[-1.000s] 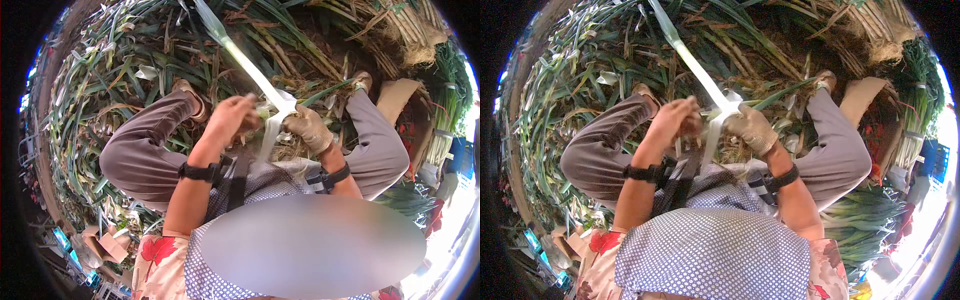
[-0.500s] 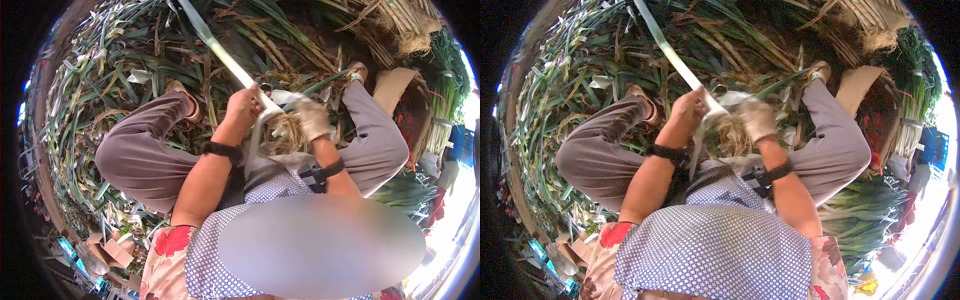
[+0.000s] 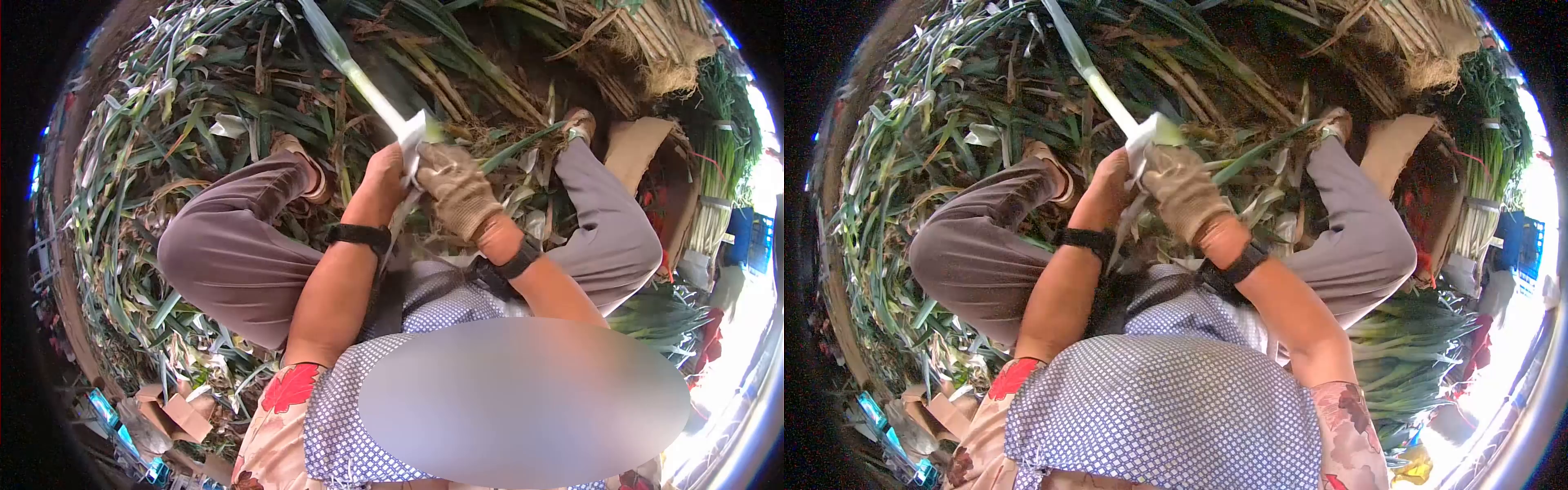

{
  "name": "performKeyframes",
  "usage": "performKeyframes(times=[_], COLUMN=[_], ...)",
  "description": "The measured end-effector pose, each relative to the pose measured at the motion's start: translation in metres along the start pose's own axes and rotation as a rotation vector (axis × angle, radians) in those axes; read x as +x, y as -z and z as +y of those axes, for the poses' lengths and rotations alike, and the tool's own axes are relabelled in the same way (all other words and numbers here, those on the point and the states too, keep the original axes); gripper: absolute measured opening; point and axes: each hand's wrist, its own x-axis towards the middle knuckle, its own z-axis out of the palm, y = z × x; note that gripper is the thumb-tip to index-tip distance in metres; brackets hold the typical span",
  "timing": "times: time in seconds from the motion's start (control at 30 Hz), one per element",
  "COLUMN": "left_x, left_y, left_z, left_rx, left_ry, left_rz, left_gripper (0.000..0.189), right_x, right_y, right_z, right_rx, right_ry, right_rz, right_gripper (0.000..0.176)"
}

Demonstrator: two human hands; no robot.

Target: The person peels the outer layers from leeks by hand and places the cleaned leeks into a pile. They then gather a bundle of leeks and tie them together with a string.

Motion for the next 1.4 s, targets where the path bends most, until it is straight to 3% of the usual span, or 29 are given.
performKeyframes(times=[0.03, 0.07, 0.13, 0.17, 0.23, 0.27, 0.33, 0.37, 0.43, 0.5, 0.6, 0.73, 0.77, 0.83, 0.97, 1.03, 1.07, 1.1, 1.17, 1.27, 1.33, 1.37, 1.4], left_x=[0.01, 0.013, 0.011, 0.031, 0.024, 0.013, 0.026, 0.023, 0.021, 0.015, 0.021, 0.012, 0.006, -0.025, -0.005, -0.009, -0.014, -0.02, -0.038, -0.046, -0.07, -0.07, -0.074], left_y=[0.011, 0.018, 0.017, 0.02, 0.027, 0.006, 0.023, 0.023, 0.024, 0.017, 0.029, 0.032, 0.029, 0.004, 0.008, -0.003, -0.005, -0.008, -0.032, -0.051, -0.067, -0.068, -0.067], left_z=[0.0, 0.0, 0.0, -0.011, 0.0, 0.006, 0.009, 0.012, 0.017, 0.015, -0.001, -0.012, -0.009, 0.01, 0.016, 0.026, 0.027, 0.025, 0.024, 0.026, 0.043, 0.051, 0.063], left_rx=[0.05, 0.328, -0.135, -0.341, 0.037, -0.141, -0.122, -0.116, 0.031, -0.003, -0.079, 0.132, 0.154, 0.21, -0.134, -0.299, -0.218, -0.133, -0.257, -0.251, -0.339, -0.344, -0.383], left_ry=[0.024, -0.122, 0.076, -0.005, 0.012, -0.044, -0.082, -0.073, 0.045, 0.018, -0.049, -0.094, -0.105, -0.067, -0.17, -0.128, -0.159, -0.191, -0.201, -0.357, -0.433, -0.466, -0.566], left_rz=[-0.012, -0.109, -0.025, -0.08, 0.133, 0.354, 0.262, 0.2, -0.022, 0.036, 0.102, 0.016, -0.038, 0.099, 0.073, 0.033, -0.026, -0.084, -0.008, -0.284, -0.42, -0.444, -0.49], left_gripper=[0.018, 0.017, 0.015, 0.014, 0.014, 0.019, 0.026, 0.027, 0.027, 0.024, 0.017, 0.023, 0.023, 0.022, 0.037, 0.031, 0.031, 0.031, 0.029, 0.022, 0.015, 0.017, 0.022], right_x=[-0.001, -0.004, -0.013, -0.022, -0.052, -0.075, -0.118, -0.102, -0.089, -0.102, -0.067, 0.009, 0.018, 0.018, -0.003, -0.021, -0.026, -0.038, -0.056, -0.073, -0.075, -0.072, -0.071], right_y=[-0.002, -0.007, 0.008, 0.015, 0.041, 0.057, 0.058, 0.088, 0.109, 0.087, 0.09, 0.059, 0.049, 0.005, 0.044, 0.06, 0.077, 0.076, 0.083, 0.1, 0.12, 0.126, 0.125], right_z=[-0.001, -0.001, -0.01, -0.015, -0.011, -0.003, 0.013, 0.016, 0.035, 0.073, 0.054, 0.0, -0.009, 0.001, -0.03, -0.033, -0.038, -0.035, -0.034, -0.047, -0.062, -0.076, -0.081], right_rx=[0.129, 0.258, 0.603, 0.824, 0.686, 0.33, 1.461, 1.138, 0.442, -0.263, 0.826, 0.461, 0.804, 0.844, 1.002, 0.954, 1.007, 1.012, 1.01, 1.01, 0.898, 0.868, 0.871], right_ry=[-0.02, -0.035, -0.123, -0.399, -0.31, 0.053, -0.62, -0.882, -1.067, -0.907, -0.586, -0.602, -0.622, -0.593, -0.53, -0.524, -0.609, -0.567, -0.554, -0.616, -0.61, -0.727, -0.679], right_rz=[0.069, 0.137, 0.15, 0.024, -0.014, 0.071, 0.103, -0.045, -0.224, -0.292, 0.081, -0.223, -0.242, -0.491, -0.439, -0.415, -0.458, -0.428, -0.344, -0.227, -0.258, -0.283, -0.303], right_gripper=[0.019, 0.017, 0.019, 0.019, 0.022, 0.025, 0.024, 0.029, 0.04, 0.053, 0.067, 0.084, 0.078, 0.044, 0.043, 0.042, 0.043, 0.043, 0.041, 0.036, 0.038, 0.041, 0.041])
